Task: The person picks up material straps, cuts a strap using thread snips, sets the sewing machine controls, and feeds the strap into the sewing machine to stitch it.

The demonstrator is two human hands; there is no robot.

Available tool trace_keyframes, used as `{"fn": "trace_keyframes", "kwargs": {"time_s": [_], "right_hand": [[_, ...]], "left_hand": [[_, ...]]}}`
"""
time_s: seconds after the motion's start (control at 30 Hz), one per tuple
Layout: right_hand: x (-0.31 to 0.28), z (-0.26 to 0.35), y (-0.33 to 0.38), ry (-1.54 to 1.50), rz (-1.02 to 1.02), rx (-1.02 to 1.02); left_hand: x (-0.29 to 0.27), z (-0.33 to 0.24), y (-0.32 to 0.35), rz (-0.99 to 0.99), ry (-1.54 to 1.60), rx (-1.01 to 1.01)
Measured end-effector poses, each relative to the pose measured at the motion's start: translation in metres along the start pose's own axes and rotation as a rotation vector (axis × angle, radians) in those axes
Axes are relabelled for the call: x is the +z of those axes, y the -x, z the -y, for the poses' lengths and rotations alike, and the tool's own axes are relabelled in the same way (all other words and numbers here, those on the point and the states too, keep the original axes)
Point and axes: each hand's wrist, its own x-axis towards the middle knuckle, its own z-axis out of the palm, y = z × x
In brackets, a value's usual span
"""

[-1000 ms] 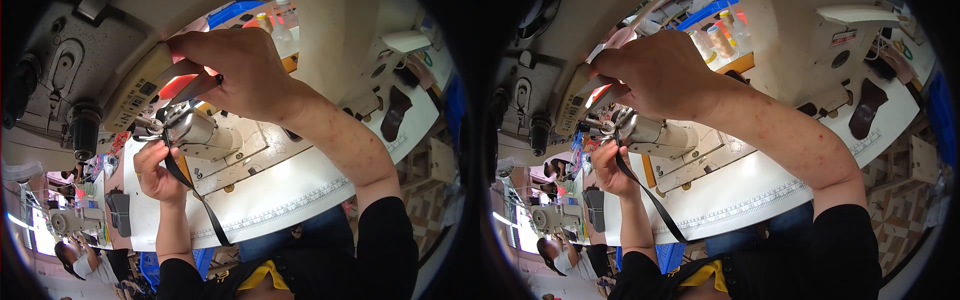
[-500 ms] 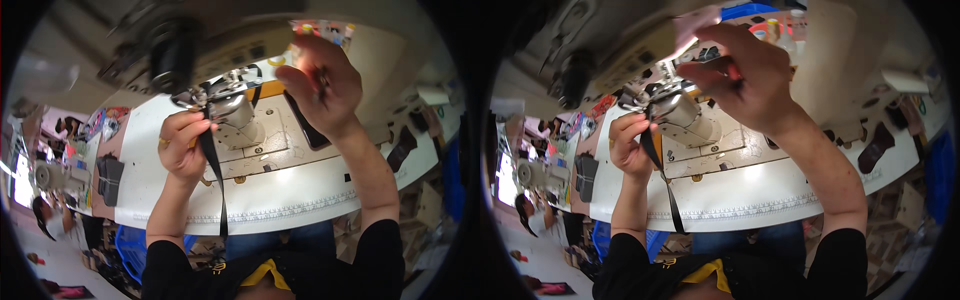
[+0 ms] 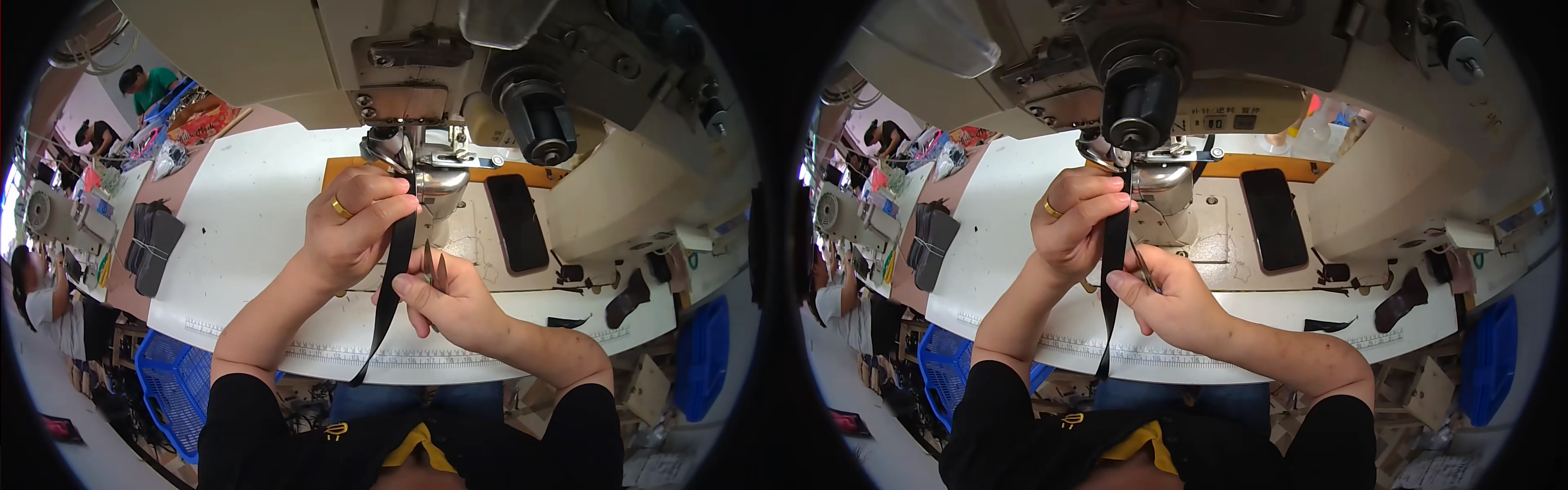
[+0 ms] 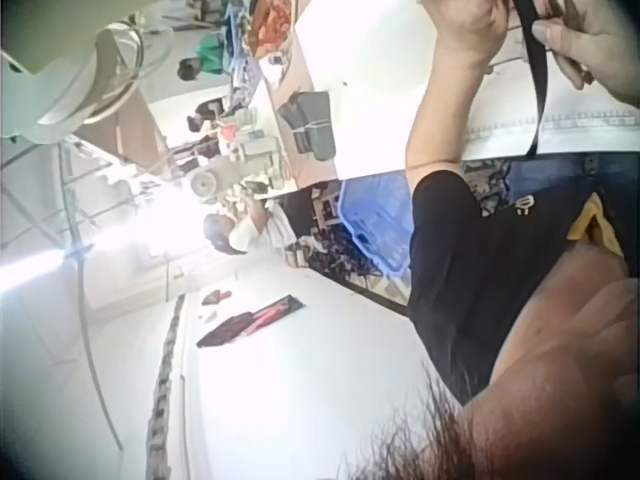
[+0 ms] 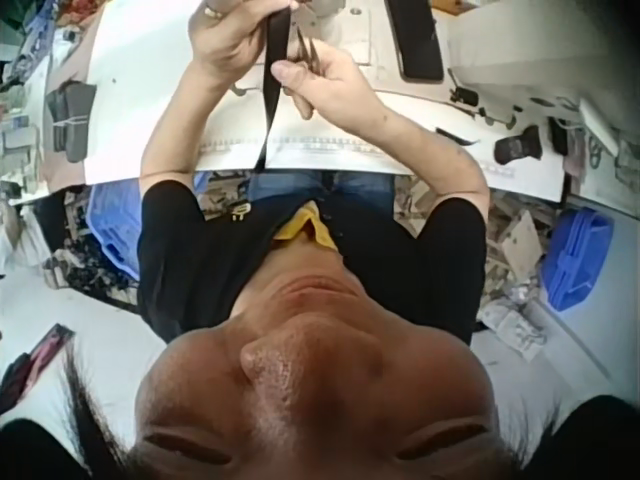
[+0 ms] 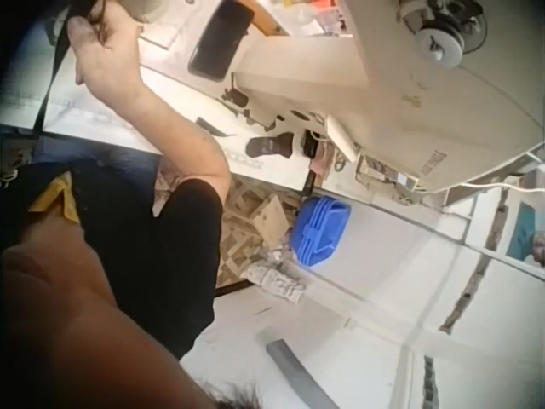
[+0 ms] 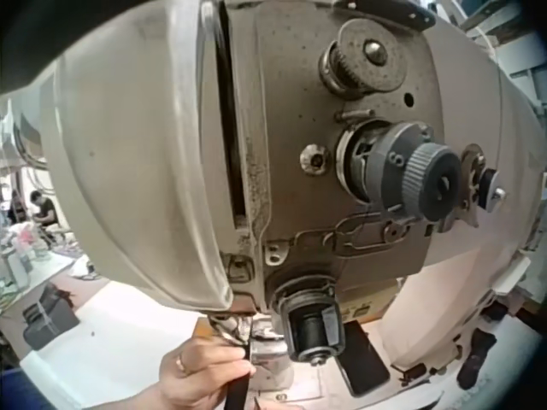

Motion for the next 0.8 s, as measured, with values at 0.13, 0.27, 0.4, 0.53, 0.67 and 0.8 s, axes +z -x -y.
{"fn": "trace_keyframes", "kwargs": {"time_s": [0.13,0.27,0.4,0.53,0.67,0.8], "right_hand": [[0.005,-0.001,0.001,-0.029,0.043,-0.008],[0.006,-0.004,0.006,-0.021,0.066,-0.005],[0.006,-0.005,0.009,0.001,0.080,-0.013],[0.009,-0.006,0.012,-0.019,0.107,0.014],[0.018,-0.011,0.017,-0.070,0.088,0.015],[0.017,-0.013,0.019,-0.084,0.105,0.024]], "left_hand": [[0.001,0.002,0.003,-0.006,0.016,-0.006],[0.001,0.002,0.002,-0.016,0.009,-0.003],[0.003,0.001,0.003,-0.030,0.023,-0.008],[0.003,0.003,0.004,-0.020,0.003,0.003],[0.000,0.001,0.005,-0.033,0.004,0.012],[0.001,-0.001,0.005,-0.009,-0.017,-0.005]]}}
